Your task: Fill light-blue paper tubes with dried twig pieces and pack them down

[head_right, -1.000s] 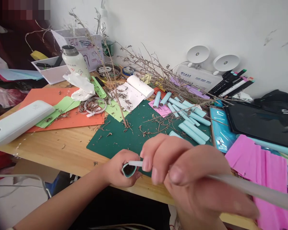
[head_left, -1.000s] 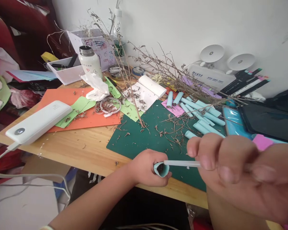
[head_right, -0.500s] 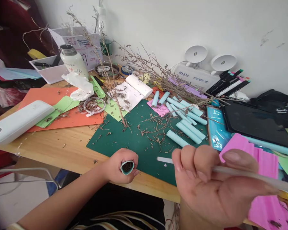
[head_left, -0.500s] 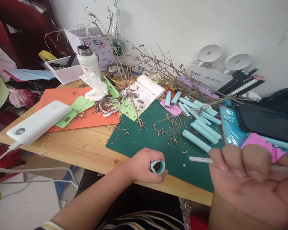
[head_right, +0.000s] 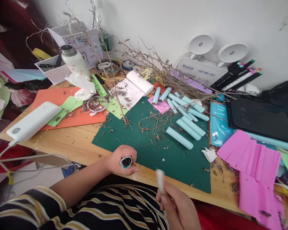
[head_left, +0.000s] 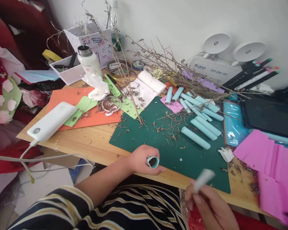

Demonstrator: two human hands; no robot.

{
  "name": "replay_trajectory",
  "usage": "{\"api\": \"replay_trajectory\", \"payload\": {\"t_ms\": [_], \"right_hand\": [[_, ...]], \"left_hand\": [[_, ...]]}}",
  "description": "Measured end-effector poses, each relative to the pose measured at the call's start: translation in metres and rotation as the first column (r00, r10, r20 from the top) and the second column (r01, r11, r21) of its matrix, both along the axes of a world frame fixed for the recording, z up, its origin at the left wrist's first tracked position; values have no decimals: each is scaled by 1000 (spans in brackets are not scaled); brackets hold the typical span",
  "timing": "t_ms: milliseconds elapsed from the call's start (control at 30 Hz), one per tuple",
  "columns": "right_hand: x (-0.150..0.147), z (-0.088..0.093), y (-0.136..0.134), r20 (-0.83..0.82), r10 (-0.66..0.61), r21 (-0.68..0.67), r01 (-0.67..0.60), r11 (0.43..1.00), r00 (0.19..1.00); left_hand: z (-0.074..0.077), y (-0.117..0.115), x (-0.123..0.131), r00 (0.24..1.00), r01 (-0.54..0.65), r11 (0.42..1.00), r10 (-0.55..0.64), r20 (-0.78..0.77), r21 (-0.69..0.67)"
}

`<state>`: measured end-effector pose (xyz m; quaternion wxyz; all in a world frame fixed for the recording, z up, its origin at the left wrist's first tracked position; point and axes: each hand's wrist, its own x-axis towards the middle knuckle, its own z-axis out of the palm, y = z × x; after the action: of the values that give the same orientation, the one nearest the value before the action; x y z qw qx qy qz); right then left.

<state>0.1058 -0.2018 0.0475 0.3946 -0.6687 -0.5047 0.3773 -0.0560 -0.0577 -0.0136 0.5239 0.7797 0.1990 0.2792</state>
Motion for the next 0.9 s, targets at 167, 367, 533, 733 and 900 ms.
{"api": "replay_trajectory", "payload": {"t_ms": [167,367,533,733,900], "right_hand": [[2,-12,12,58,-42,61,38,997,997],[17,-2,30,587,235,40,-318,947,774],[44,37,47,876,233,35,-537,843,422],[33,75,66,961,217,-44,-682,730,171],[-2,98,84,980,184,-58,-772,633,77]], "left_hand": [[3,0,2,999,-12,999,14,-41,53],[2,2,1,998,-12,995,18,-59,96],[-2,2,1,998,-14,992,22,-66,124],[-1,3,1,998,-2,992,10,-65,123],[1,4,0,999,-2,992,7,-33,126]]}}
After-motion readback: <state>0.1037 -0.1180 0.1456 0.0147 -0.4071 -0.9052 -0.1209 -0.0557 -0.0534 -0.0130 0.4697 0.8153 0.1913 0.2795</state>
